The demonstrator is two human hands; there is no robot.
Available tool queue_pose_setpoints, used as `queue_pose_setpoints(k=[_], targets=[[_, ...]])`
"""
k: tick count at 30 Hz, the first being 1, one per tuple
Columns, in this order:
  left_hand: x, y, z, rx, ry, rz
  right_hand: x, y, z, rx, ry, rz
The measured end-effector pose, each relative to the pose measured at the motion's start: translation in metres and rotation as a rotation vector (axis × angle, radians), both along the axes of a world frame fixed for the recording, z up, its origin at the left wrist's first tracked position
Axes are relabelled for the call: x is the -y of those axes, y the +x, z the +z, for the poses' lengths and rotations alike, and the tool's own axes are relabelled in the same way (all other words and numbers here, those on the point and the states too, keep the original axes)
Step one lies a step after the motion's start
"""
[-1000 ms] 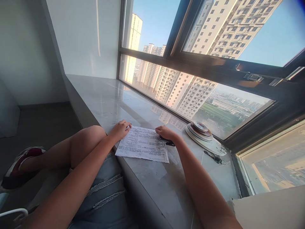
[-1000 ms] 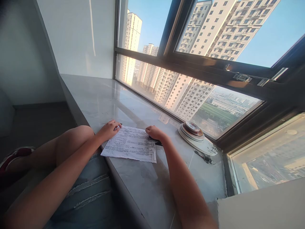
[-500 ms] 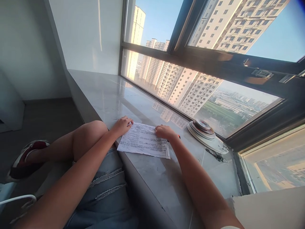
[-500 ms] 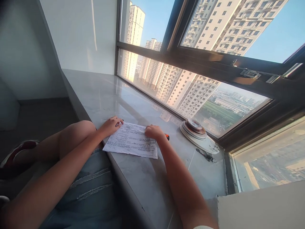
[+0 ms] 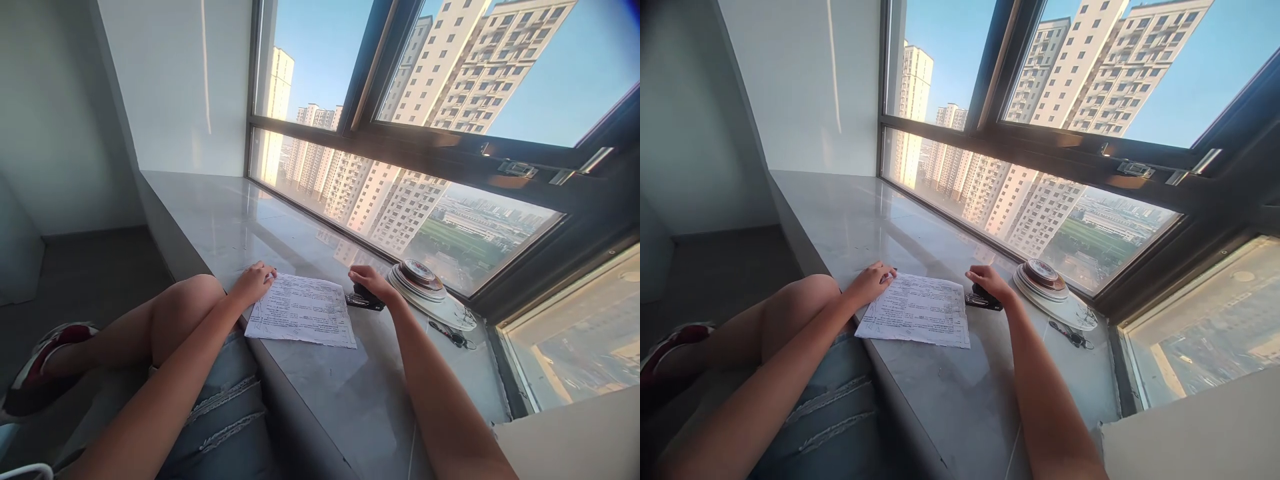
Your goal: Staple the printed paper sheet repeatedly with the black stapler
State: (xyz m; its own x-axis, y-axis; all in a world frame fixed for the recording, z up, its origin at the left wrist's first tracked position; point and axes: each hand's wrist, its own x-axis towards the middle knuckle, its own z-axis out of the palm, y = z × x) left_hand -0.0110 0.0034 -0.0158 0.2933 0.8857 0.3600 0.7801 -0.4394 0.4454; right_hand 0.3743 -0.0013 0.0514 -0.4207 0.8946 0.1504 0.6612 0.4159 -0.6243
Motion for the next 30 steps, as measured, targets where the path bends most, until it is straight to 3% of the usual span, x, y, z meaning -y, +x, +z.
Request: queue_pose_setpoints(k=[3,6,8,12,15,17,19,23,26,30], targets=[[0.001,-0.001,0.0,-0.003,-0.017,-0.009,0.006,0.026,0.006,-0.024,-0.127,0.194],[0.001,-0.002,-0.001,-0.005,-0.005,-0.017,0.014,0.042,0.001,0.082,-0.301,0.198],[0.002,-0.002,0.0,-0.008,0.006,-0.02,0.018,0.045,-0.012,0.037,-0.292,0.071],[0.005,-0.001,0.0,-0.011,0.014,-0.018,0.015,0.036,-0.037,-0.233,-0.024,-0.294],[0.004,0.0,-0.002,-0.001,0.019,-0.018,0.009,0.018,-0.032,-0.328,0.16,-0.455],[0.002,-0.001,-0.005,0.003,0.026,-0.012,0.007,-0.003,-0.021,-0.305,0.171,-0.369],[0.0,-0.002,-0.007,0.006,0.034,-0.015,0.009,-0.031,-0.011,-0.226,0.103,-0.17],[-0.003,-0.003,-0.011,0.015,0.04,-0.019,0.018,-0.093,-0.016,-0.071,0.077,0.126],[-0.003,-0.003,-0.011,0.019,0.046,-0.012,0.024,-0.125,-0.028,-0.022,0.135,0.149],[-0.002,-0.003,-0.01,0.014,0.043,0.009,0.028,-0.133,-0.033,-0.03,0.162,0.127]])
